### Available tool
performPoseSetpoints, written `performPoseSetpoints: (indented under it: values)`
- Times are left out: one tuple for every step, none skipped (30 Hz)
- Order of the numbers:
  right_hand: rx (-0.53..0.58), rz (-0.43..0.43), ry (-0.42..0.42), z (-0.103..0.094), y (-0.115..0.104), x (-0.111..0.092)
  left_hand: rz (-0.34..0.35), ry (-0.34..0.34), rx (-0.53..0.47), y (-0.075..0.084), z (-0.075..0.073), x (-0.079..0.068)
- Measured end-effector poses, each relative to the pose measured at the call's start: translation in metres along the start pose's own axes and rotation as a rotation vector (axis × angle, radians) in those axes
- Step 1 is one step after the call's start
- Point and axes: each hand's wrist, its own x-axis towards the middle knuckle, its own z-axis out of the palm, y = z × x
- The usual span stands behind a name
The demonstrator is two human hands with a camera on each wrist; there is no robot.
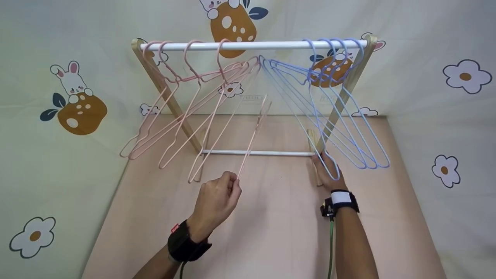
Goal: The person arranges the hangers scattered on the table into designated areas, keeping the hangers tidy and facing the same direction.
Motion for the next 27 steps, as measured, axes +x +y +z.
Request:
performPoseSetpoints:
  values:
    - [0.005, -0.004, -0.003, 0.000, 0.000, 0.000, 0.002, 0.006, -0.009, 0.001, -0.001, 0.001]
    - [0.010, -0.008, -0.002, 0.000, 0.000, 0.000, 0.006, 0.013, -0.021, 0.002, -0.002, 0.002]
    - [0.020, -0.014, -0.004, 0.000, 0.000, 0.000, 0.010, 0.021, -0.032, 0.003, -0.003, 0.002]
    - [0.030, -0.021, -0.004, 0.000, 0.001, 0.001, 0.016, 0.029, -0.042, 0.005, -0.004, 0.003]
    - [0.043, -0.030, -0.004, 0.001, 0.001, 0.001, 0.021, 0.037, -0.051, 0.006, -0.005, 0.004]
    - [0.052, -0.038, -0.003, 0.001, 0.002, 0.002, 0.027, 0.045, -0.060, 0.007, -0.006, 0.005]
    - [0.061, -0.046, -0.001, 0.001, 0.003, 0.003, 0.032, 0.052, -0.067, 0.009, -0.007, 0.006]
    - [0.069, -0.055, 0.000, 0.002, 0.004, 0.004, 0.034, 0.057, -0.076, 0.010, -0.009, 0.007]
    - [0.076, -0.063, 0.001, 0.002, 0.005, 0.005, 0.037, 0.062, -0.085, 0.011, -0.010, 0.007]
    - [0.079, -0.067, 0.004, 0.002, 0.005, 0.006, 0.040, 0.070, -0.091, 0.012, -0.010, 0.008]
    - [0.084, -0.072, 0.004, 0.002, 0.005, 0.007, 0.042, 0.079, -0.097, 0.012, -0.011, 0.009]
    - [0.085, -0.075, 0.006, 0.002, 0.005, 0.007, 0.045, 0.087, -0.103, 0.013, -0.012, 0.010]
    - [0.085, -0.077, 0.007, 0.003, 0.005, 0.007, 0.050, 0.096, -0.108, 0.013, -0.013, 0.011]
    - [0.084, -0.075, 0.007, 0.003, 0.005, 0.007, 0.054, 0.105, -0.114, 0.014, -0.014, 0.012]
    - [0.081, -0.072, 0.007, 0.002, 0.005, 0.007, 0.059, 0.114, -0.119, 0.014, -0.015, 0.013]
    - [0.072, -0.066, 0.007, 0.002, 0.004, 0.006, 0.062, 0.122, -0.121, 0.014, -0.016, 0.014]
    - [0.063, -0.060, 0.007, 0.002, 0.004, 0.006, 0.063, 0.126, -0.122, 0.014, -0.018, 0.016]
    - [0.050, -0.053, 0.009, 0.002, 0.004, 0.005, 0.064, 0.129, -0.125, 0.014, -0.020, 0.017]
    - [0.035, -0.042, 0.008, 0.002, 0.003, 0.004, 0.062, 0.132, -0.127, 0.014, -0.022, 0.019]
    - [0.023, -0.034, 0.008, 0.001, 0.003, 0.003, 0.059, 0.134, -0.126, 0.013, -0.024, 0.020]
    - [0.008, -0.024, 0.009, 0.001, 0.003, 0.003, 0.057, 0.136, -0.125, 0.013, -0.026, 0.022]
    - [-0.006, -0.015, 0.010, 0.001, 0.003, 0.002, 0.054, 0.138, -0.123, 0.012, -0.028, 0.023]
    - [-0.011, -0.011, 0.011, 0.001, 0.003, 0.001, 0.052, 0.141, -0.120, 0.012, -0.030, 0.025]
    - [-0.016, -0.006, 0.011, 0.001, 0.003, 0.001, 0.050, 0.142, -0.119, 0.011, -0.032, 0.026]
    - [-0.021, -0.002, 0.012, 0.000, 0.003, 0.001, 0.050, 0.144, -0.115, 0.011, -0.034, 0.028]
    - [-0.025, 0.000, 0.014, 0.000, 0.003, 0.001, 0.053, 0.147, -0.109, 0.010, -0.035, 0.029]
    - [-0.028, 0.005, 0.013, 0.000, 0.003, 0.000, 0.056, 0.149, -0.108, 0.009, -0.037, 0.030]
